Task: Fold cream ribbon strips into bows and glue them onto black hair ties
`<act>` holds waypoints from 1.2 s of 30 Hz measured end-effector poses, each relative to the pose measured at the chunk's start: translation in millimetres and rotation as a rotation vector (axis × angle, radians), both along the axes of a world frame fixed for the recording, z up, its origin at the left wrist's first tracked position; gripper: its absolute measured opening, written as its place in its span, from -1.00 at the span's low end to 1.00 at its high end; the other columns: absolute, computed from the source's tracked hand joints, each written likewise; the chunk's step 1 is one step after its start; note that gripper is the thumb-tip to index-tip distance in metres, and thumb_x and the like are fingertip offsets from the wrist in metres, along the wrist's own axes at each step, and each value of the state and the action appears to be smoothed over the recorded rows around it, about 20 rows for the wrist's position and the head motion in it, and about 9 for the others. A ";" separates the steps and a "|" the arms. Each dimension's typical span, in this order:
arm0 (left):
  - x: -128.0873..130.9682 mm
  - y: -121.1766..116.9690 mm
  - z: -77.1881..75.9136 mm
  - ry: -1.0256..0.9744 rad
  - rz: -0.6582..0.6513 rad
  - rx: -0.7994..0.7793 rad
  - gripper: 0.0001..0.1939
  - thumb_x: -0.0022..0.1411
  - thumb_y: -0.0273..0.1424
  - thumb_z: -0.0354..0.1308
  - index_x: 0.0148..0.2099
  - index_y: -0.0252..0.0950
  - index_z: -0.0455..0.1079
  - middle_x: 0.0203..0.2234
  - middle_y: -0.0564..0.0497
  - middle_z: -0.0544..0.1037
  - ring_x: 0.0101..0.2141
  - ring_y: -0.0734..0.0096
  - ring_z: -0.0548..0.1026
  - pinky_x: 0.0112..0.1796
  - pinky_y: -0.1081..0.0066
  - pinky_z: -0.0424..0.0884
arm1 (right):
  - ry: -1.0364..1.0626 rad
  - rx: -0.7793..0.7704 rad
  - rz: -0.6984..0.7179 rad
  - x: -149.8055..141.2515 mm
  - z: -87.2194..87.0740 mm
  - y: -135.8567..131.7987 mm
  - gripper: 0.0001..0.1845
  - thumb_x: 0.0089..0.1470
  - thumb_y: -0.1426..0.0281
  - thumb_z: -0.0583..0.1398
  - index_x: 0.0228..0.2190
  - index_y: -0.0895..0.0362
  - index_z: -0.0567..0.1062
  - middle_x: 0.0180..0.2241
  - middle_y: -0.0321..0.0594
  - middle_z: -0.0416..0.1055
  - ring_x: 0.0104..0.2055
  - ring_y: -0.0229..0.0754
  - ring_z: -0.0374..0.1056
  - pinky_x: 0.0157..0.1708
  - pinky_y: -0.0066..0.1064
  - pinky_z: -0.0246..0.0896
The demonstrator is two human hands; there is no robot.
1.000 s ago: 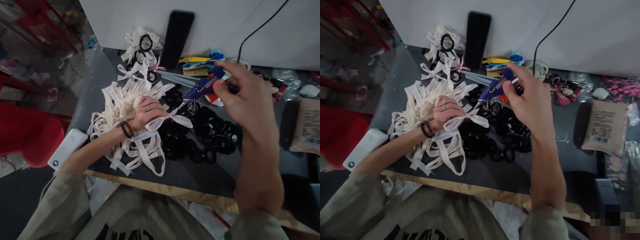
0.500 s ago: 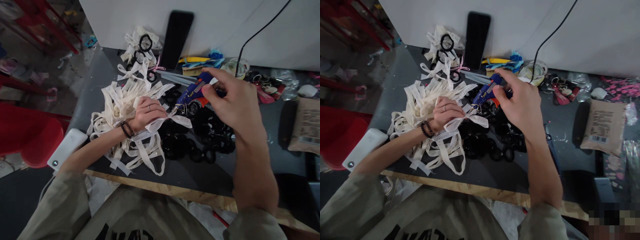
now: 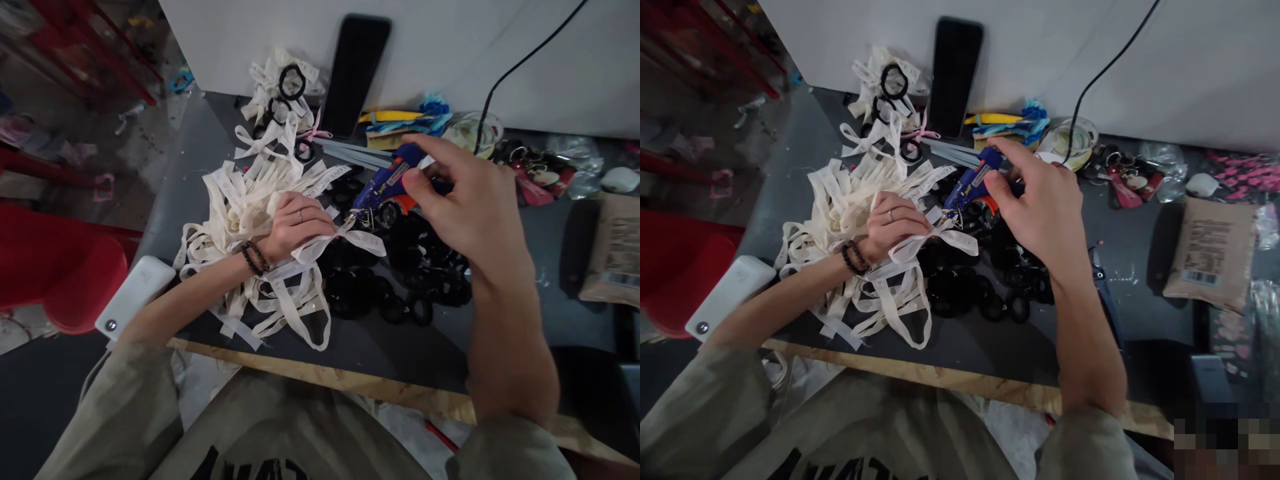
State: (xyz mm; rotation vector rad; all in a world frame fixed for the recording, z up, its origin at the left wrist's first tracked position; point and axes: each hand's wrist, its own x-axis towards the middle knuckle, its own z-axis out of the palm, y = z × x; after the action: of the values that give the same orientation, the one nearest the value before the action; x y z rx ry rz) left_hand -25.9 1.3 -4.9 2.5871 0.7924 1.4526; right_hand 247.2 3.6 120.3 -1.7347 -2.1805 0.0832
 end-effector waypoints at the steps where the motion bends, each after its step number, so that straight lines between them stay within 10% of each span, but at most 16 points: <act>1: 0.1 0.0 0.4 -0.005 -0.001 0.019 -0.50 0.72 -0.06 0.00 -0.22 -0.10 0.62 -0.36 0.09 0.76 -0.22 0.31 0.63 -0.04 0.15 0.49 | -0.004 -0.006 -0.004 -0.3 0.3 -0.2 -0.46 0.45 0.13 0.20 0.35 -0.15 0.60 -0.20 -0.25 0.77 -0.18 0.09 0.71 -0.08 -0.05 0.60; 36: -1.6 2.8 0.5 0.077 -0.015 0.121 -0.61 0.73 -0.18 0.06 -0.14 -0.07 0.65 -0.32 0.13 0.80 -0.21 0.32 0.68 -0.09 0.16 0.49 | 0.001 0.188 0.095 6.6 3.4 -8.3 -0.50 0.58 0.03 0.13 0.36 -0.13 0.56 -0.07 -0.35 0.80 -0.05 0.00 0.76 0.01 -0.07 0.62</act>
State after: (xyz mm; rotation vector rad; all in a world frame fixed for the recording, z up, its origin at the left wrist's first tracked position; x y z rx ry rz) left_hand -27.5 4.1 -4.5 2.7469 0.7133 1.4473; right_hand 253.9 -4.7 123.6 -1.5287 -2.1921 -0.0950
